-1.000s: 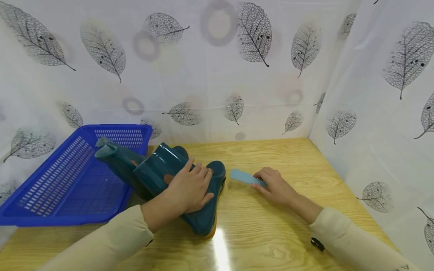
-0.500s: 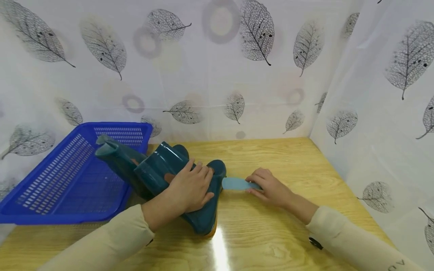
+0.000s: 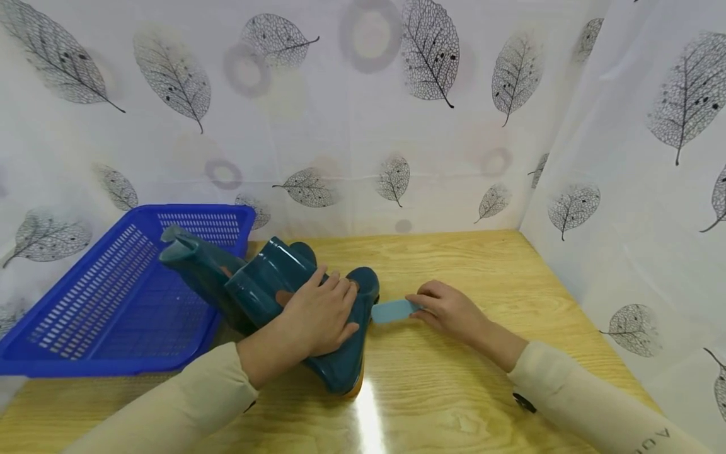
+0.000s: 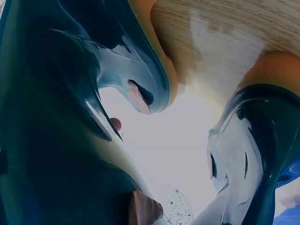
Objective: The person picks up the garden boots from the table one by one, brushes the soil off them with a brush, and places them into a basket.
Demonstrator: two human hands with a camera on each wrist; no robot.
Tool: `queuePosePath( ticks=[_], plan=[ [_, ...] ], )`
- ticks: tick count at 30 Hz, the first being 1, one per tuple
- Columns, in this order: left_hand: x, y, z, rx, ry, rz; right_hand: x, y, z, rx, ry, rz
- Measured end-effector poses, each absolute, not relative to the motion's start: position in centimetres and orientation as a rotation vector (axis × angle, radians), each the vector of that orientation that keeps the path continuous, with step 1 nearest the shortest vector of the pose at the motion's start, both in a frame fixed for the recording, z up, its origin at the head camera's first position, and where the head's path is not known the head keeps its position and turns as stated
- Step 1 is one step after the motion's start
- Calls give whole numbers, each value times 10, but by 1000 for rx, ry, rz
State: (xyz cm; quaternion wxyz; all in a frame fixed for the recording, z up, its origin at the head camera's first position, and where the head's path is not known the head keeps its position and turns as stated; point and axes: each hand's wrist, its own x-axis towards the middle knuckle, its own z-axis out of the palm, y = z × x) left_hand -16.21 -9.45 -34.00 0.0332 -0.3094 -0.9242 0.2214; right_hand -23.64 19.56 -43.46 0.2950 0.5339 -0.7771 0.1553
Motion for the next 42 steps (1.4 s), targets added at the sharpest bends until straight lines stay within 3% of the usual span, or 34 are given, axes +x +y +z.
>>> queuePosePath(
  ticks=[11,32,42],
  plan=[
    [-164,-93,-338,-962,-2855,661,-242,197,-426,1516,-1938,374],
    [-163,-94,-339,-956,-2856,663,-254,207,-429,1359,-2030,286],
    [-164,-94,-340,-957,-2859,678,-252,209,-428,1464,-1943,378]
  ],
)
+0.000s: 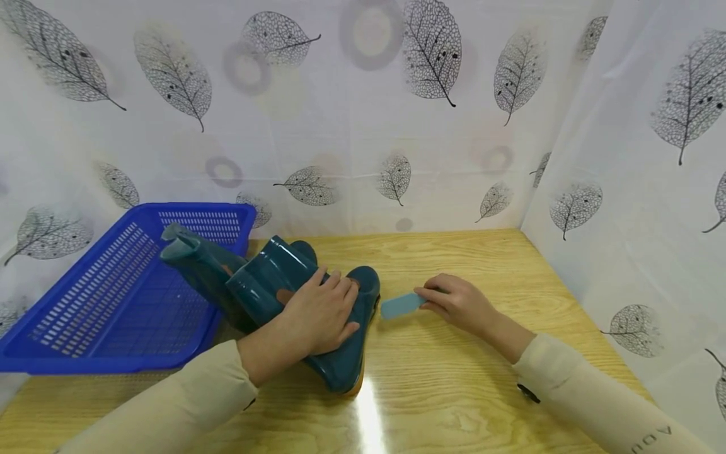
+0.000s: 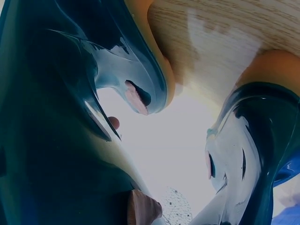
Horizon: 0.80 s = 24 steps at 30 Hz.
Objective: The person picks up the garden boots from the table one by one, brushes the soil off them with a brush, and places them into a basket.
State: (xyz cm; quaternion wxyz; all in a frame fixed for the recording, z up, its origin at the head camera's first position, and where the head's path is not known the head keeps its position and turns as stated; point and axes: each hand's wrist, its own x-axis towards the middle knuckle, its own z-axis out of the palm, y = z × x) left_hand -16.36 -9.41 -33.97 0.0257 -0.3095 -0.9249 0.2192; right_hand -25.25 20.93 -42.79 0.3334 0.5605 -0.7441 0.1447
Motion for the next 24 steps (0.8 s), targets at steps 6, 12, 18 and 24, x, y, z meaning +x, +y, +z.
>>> queuePosePath(
  ticks=[6,12,18,24],
  plan=[
    [-163,-93,-339,-961,-2866,677,-250,201,-427,1473,-1946,358],
    [-163,-93,-340,-956,-2868,688,-250,199,-427,1417,-1942,340],
    [-163,-93,-340,-960,-2857,691,-250,199,-428,1375,-1945,323],
    [-163,-94,-340,-960,-2862,700,-251,202,-431,1331,-2007,300]
  ],
)
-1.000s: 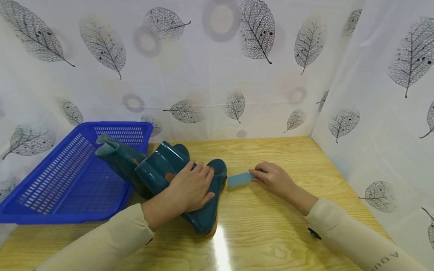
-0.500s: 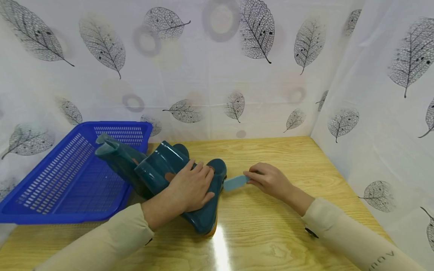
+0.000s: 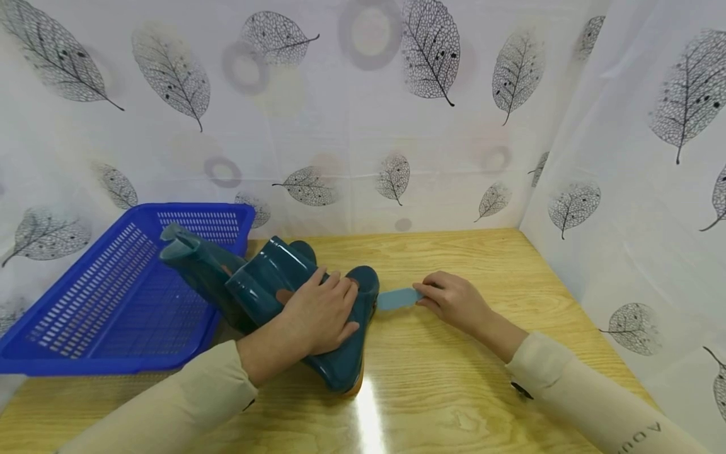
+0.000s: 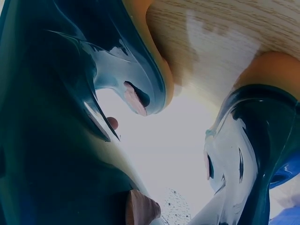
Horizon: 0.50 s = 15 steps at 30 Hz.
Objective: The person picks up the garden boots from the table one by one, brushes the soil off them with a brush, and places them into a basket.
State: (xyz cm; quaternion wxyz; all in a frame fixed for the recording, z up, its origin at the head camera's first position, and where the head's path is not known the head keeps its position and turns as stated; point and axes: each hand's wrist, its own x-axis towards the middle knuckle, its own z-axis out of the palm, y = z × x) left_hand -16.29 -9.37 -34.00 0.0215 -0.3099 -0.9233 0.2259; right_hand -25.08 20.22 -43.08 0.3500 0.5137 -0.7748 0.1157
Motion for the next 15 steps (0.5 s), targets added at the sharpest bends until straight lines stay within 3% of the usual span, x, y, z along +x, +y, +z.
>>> queuePosePath(
  ticks=[15],
  plan=[
    [-163,-93,-342,-962,-2863,673,-246,203,-430,1472,-1993,445]
  ],
)
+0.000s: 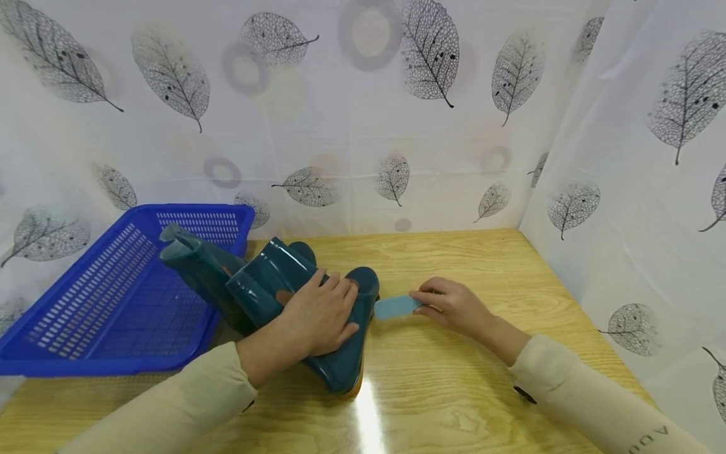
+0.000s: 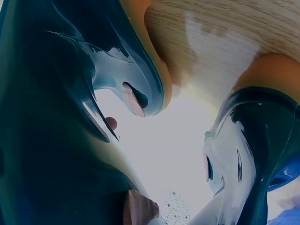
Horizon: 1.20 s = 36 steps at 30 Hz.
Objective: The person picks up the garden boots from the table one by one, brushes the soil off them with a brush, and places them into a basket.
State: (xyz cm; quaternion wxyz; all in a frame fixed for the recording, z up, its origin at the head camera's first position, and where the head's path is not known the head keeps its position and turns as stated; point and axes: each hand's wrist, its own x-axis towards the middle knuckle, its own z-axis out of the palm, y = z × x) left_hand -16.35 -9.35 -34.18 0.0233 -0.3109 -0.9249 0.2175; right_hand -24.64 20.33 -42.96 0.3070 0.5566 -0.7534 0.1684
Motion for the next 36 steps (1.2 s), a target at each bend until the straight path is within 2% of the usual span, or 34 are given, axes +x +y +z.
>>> queuePosePath(
  ticks=[14,25,36],
  plan=[
    [-167,-97,-348,-970,-2879,575,-249,203,-428,1368,-2075,328],
    [-165,-102,-356,-1058,-2870,388,-245,208,-433,1372,-2085,366],
    [-165,-100,-352,-1011,-2977,411,-246,213,-433,1388,-2058,415]
  ],
)
